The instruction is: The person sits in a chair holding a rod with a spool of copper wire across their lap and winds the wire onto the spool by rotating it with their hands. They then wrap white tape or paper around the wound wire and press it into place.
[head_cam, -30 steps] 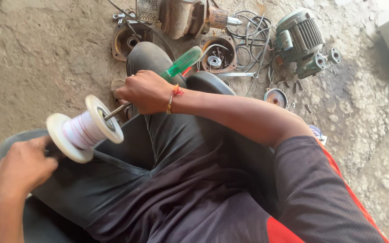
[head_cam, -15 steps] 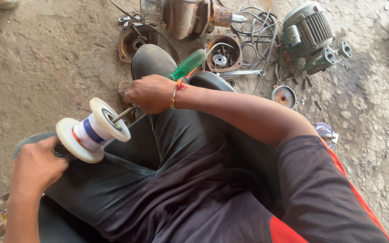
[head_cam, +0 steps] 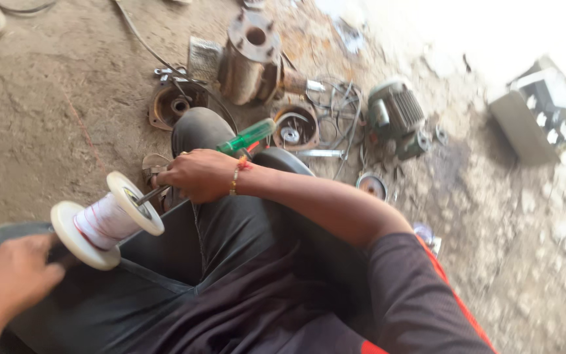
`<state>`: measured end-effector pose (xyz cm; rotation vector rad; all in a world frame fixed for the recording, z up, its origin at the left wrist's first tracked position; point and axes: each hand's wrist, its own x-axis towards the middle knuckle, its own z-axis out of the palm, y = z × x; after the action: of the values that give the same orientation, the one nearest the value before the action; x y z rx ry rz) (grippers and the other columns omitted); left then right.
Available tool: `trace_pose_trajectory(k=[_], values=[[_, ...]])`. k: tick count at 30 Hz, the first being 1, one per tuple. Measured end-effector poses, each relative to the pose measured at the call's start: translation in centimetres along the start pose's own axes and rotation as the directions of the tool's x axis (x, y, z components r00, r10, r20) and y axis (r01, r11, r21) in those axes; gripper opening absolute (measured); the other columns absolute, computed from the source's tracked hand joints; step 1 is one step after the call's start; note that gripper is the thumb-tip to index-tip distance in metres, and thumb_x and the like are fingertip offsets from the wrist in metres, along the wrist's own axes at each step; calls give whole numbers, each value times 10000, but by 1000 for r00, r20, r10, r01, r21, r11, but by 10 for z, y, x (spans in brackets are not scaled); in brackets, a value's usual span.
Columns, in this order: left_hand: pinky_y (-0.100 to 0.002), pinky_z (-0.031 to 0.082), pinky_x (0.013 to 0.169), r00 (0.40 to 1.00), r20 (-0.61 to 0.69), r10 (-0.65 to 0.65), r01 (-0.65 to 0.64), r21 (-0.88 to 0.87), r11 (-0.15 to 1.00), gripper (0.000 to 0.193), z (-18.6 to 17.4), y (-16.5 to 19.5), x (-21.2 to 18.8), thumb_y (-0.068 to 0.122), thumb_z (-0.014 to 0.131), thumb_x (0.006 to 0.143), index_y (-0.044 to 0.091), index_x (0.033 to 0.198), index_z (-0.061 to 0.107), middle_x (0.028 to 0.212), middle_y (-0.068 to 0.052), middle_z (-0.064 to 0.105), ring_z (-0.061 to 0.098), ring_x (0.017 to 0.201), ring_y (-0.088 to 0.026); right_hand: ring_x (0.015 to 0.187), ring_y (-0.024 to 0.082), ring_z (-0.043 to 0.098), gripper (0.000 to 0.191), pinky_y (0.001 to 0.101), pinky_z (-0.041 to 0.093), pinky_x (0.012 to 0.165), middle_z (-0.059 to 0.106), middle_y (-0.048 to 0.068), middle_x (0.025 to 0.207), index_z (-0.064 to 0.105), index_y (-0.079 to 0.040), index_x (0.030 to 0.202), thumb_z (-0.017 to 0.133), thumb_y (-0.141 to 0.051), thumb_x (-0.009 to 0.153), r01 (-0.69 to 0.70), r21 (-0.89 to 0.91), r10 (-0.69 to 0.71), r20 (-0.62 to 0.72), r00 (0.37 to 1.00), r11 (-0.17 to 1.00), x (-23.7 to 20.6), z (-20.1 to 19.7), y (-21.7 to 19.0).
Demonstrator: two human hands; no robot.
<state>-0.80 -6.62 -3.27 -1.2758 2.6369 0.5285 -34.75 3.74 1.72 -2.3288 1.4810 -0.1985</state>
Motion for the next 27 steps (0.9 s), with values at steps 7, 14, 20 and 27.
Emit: trace_pose_trajectory(k=[7, 14, 20, 27], values=[[-547, 561, 888, 995, 3, -95, 95, -11, 995, 347, -17, 6, -22, 166, 723, 738, 70, 1071, 739, 1007, -254, 735, 696, 1014, -451, 843, 399, 706, 508, 521, 542, 684, 720, 162, 869, 681, -181, 1225, 649, -38, 739, -68, 37, 67, 12, 998, 997, 5, 1, -3], [-548, 548, 886, 993, 1, -116, 116, -45, 992, 358, -48, 38, -33, 196, 719, 784, 119, 1134, 736, 1027, -243, 736, 691, 1012, -455, 821, 341, 717, 334, 511, 535, 761, 721, 85, 794, 664, -125, 1023, 726, -114, 696, 40, -178, -79, -219, 972, 983, 4, 8, -10], [-536, 542, 891, 999, 48, 26, -20, -133, 991, 378, -33, 16, -25, 131, 653, 782, 98, 1150, 734, 1034, -263, 731, 676, 1038, -453, 841, 395, 701, 342, 531, 547, 701, 712, 152, 818, 691, -127, 1090, 709, -119, 749, 27, 30, -27, -4, 1000, 999, 5, 6, -1], [-550, 550, 879, 999, -36, -36, 35, -29, 999, 349, -31, 16, -32, 134, 666, 734, 54, 1064, 745, 1012, -282, 706, 670, 996, -477, 836, 404, 700, 234, 529, 559, 670, 705, 164, 816, 746, -136, 894, 713, -116, 663, -131, -184, 146, 73, 987, 974, 4, -4, -12]])
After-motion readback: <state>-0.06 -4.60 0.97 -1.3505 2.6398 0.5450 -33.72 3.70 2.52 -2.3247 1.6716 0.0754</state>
